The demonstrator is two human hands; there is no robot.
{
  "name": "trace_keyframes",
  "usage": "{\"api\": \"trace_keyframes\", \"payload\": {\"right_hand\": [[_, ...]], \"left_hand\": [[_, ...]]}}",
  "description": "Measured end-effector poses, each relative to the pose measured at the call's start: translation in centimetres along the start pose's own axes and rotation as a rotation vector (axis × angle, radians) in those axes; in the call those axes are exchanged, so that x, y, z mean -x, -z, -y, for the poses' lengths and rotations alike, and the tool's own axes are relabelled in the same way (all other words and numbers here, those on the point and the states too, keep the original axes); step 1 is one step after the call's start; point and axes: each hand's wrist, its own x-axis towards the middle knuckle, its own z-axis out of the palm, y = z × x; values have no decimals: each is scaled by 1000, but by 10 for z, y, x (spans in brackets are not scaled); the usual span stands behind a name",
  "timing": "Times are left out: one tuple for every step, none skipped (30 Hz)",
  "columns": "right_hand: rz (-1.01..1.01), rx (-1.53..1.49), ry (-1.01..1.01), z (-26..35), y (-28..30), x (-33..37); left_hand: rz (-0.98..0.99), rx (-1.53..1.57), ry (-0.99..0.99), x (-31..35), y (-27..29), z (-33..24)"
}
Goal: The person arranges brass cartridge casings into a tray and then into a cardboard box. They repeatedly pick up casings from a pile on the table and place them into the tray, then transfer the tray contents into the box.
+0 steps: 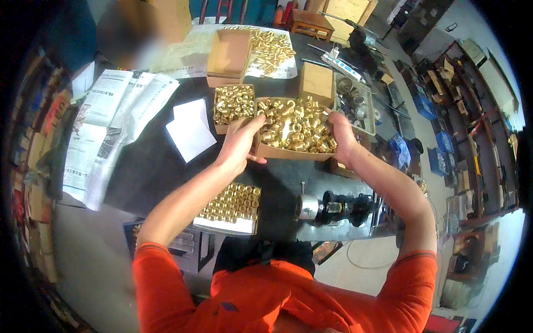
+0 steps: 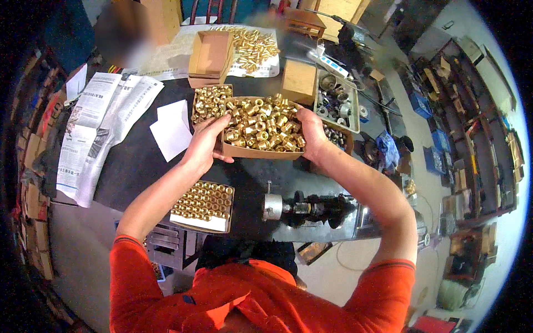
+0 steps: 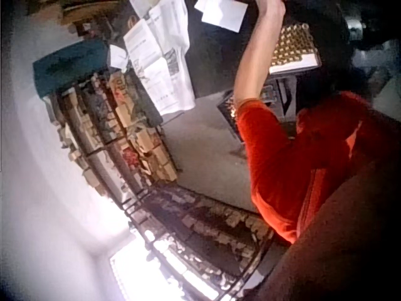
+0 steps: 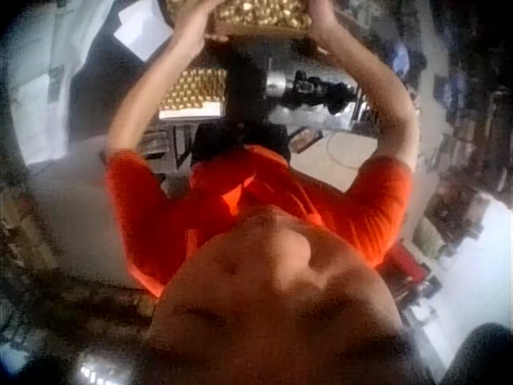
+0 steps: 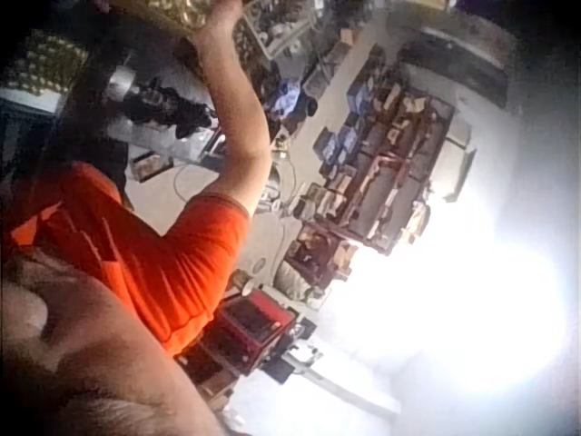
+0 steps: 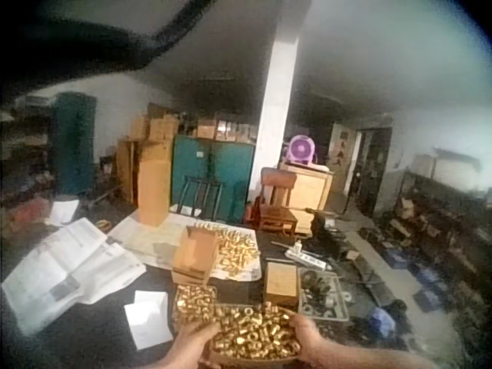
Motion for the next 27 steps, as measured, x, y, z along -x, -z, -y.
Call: {"api": "trace_keyframes", "payload": {"right_hand": [[31,3,1,-2,2,2],[31,-15,-11,-8,11,-1],[29,-26,-37,-14,18,-2],[-25,-5,-74,-17,16,3],[-80,16,-110,-19,13,7],[-73,47,-147,-22,16,6],[-24,75,-161,-26,20,3],[-41,77,-194,-30,24,3],[-58,78,-227,-33,28,3],[-79,104,-255,-37,30,2],[-67,141,-255,-39,34,3],[-30,174,-249,-41,36,5],[6,206,-244,-43,38,7],[0,228,-290,-43,41,7],[12,249,-307,-44,45,6],[22,269,-325,-47,50,6],[32,289,-343,-49,53,7],[43,308,-369,-48,56,10],[65,328,-394,-48,63,9],[86,349,-418,-50,74,5],[106,370,-443,-54,84,2],[90,325,-423,-58,90,0],[113,335,-431,-60,95,-2],[135,345,-439,-61,100,-4],[159,356,-450,-62,102,-5],[109,355,-484,-49,85,14],[119,370,-504,-51,89,9]], "left_hand": [[7,-8,15,2,1,3],[15,-16,30,4,2,8],[24,-23,45,6,2,11],[-2,-32,51,11,2,15],[-10,-62,71,16,1,18],[-10,-71,90,17,2,21],[-7,-80,111,18,3,25],[-14,-84,138,21,3,29],[-9,-89,157,24,3,31],[-13,-103,175,27,2,33],[-18,-116,192,29,2,35],[-11,-123,210,31,2,37],[-3,-131,229,33,2,40],[5,-138,248,34,2,43],[10,-143,267,35,2,45],[17,-147,288,35,2,48],[24,-152,309,36,0,49],[32,-153,315,39,-2,50],[54,-171,343,39,-3,52],[78,-188,371,37,-4,54],[104,-205,399,36,-6,56],[115,-220,422,35,-9,56],[106,-235,445,32,-9,60],[97,-251,467,28,-9,65],[86,-264,492,25,-9,69],[57,-242,487,27,-12,67],[49,-249,516,28,-13,67]]}}
